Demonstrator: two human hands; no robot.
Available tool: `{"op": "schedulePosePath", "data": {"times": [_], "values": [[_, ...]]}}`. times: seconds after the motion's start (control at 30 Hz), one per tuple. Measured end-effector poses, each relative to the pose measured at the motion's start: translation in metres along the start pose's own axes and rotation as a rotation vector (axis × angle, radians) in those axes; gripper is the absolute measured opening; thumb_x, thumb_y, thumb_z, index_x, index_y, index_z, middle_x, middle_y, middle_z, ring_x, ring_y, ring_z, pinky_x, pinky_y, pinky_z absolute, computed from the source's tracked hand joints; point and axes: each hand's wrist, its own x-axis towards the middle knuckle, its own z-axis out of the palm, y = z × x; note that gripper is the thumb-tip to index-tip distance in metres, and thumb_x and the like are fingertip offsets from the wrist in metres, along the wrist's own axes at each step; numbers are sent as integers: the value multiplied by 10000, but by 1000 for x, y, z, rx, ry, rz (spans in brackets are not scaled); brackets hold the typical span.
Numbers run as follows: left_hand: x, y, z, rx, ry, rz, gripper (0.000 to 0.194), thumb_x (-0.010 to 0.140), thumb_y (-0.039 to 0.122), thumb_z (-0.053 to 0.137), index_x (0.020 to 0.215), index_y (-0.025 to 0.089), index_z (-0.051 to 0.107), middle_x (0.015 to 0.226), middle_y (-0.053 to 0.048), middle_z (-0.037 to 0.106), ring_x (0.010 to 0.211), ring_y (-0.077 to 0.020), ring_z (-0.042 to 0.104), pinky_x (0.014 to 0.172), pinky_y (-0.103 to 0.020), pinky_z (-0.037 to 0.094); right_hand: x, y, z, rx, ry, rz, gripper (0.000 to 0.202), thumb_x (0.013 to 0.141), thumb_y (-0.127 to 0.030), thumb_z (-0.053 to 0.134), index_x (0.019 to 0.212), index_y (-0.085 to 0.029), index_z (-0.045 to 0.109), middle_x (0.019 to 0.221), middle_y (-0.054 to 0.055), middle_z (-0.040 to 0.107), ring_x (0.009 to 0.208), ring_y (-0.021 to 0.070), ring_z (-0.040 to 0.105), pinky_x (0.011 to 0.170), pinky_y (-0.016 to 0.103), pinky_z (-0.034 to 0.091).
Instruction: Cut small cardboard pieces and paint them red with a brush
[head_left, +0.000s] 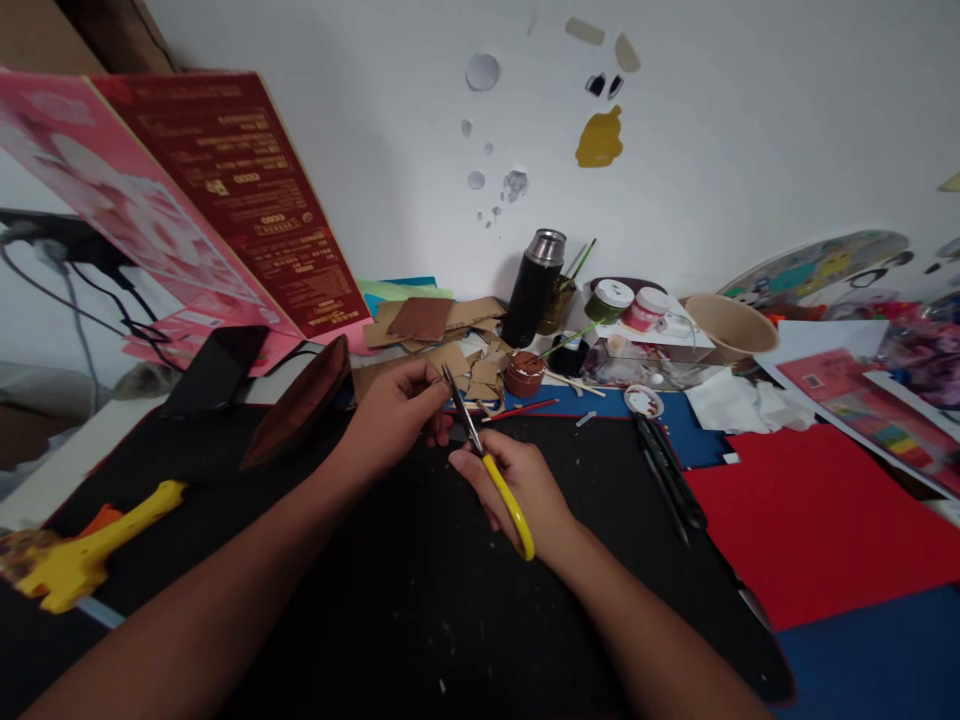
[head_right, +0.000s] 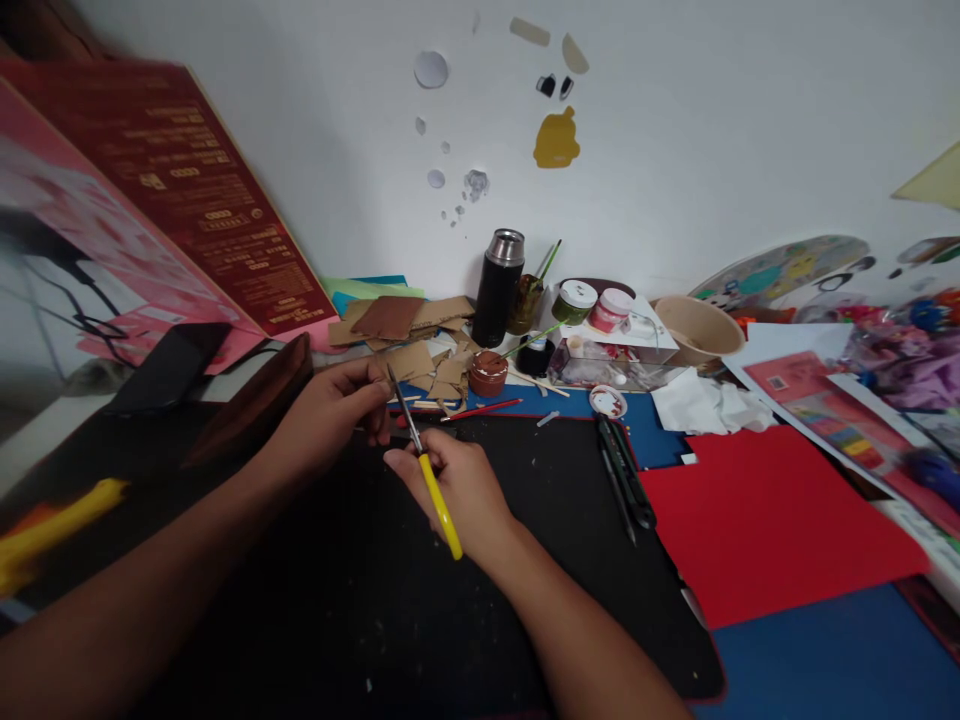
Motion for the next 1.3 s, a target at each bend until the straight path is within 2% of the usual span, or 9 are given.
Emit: {"op": "schedulePosePath", "data": {"times": [0.3, 0.47, 0.6, 0.7, 0.83, 0.97, 1.13, 1.3], "values": [[1, -1, 1, -15, -8, -4, 208, 788, 337, 657, 685, 220, 520, 473, 30, 614, 416, -122, 582, 451, -212, 442, -1, -2, 1, 44, 3, 43, 315, 973, -508, 689, 864, -219, 626, 490, -94, 469, 368, 89, 424, 387, 212, 272], [1, -2, 1, -76, 1, 1, 217, 788, 330, 669, 683, 221, 513, 472, 41, 587, 417, -130, 591, 443, -220, 449, -1, 0, 4, 153, -21, 83, 344, 964, -554, 688, 877, -229, 611, 467, -107, 467, 319, 93, 436, 330, 190, 293], [1, -2, 0, -99, -5, 28, 228, 812, 318, 663, 679, 222, 505, 470, 45, 576, 417, -128, 591, 446, -219, 450, 0, 1, 4, 280, -30, 96, 435, 948, -654, 654, 918, -223, 604, 494, -107, 493, 307, 95, 446, 294, 179, 326], [1, -3, 0, -111, -3, 39, 234, 826, 323, 665, 687, 225, 503, 466, 49, 570, 420, -134, 595, 443, -222, 450, 1, -1, 2, 356, -25, 78, 512, 939, -716, 618, 954, -205, 614, 484, -101, 520, 311, 97, 463, 315, 176, 352], [1, -5, -1, -121, -16, 49, 252, 851, 358, 684, 726, 223, 511, 495, 49, 594, 433, -133, 601, 453, -225, 464, 3, -4, -2, 366, -58, 58, 607, 939, -768, 556, 1023, -173, 644, 479, -54, 601, 359, 128, 555, 375, 193, 427], [-1, -4, -1, -117, -27, 63, 275, 884, 396, 698, 767, 219, 523, 536, 46, 628, 447, -125, 604, 469, -223, 482, 4, -6, -4, 359, -37, 40, 581, 934, -746, 584, 1021, -175, 648, 501, -34, 639, 394, 135, 592, 411, 198, 451], [-4, -3, 0, -71, -147, 92, 296, 923, 433, 696, 789, 210, 553, 585, 39, 646, 473, -111, 610, 485, -217, 490, 8, -8, -8, 397, 82, 47, 497, 911, -689, 663, 958, -197, 616, 462, -70, 574, 339, 122, 521, 363, 198, 407], [-6, -6, 4, -30, -303, 40, 298, 923, 464, 703, 826, 210, 582, 633, 30, 658, 507, -106, 608, 496, -212, 486, 11, -10, -12, 425, 166, 44, 492, 888, -685, 691, 917, -201, 605, 468, -79, 542, 338, 106, 485, 360, 197, 390]]}}
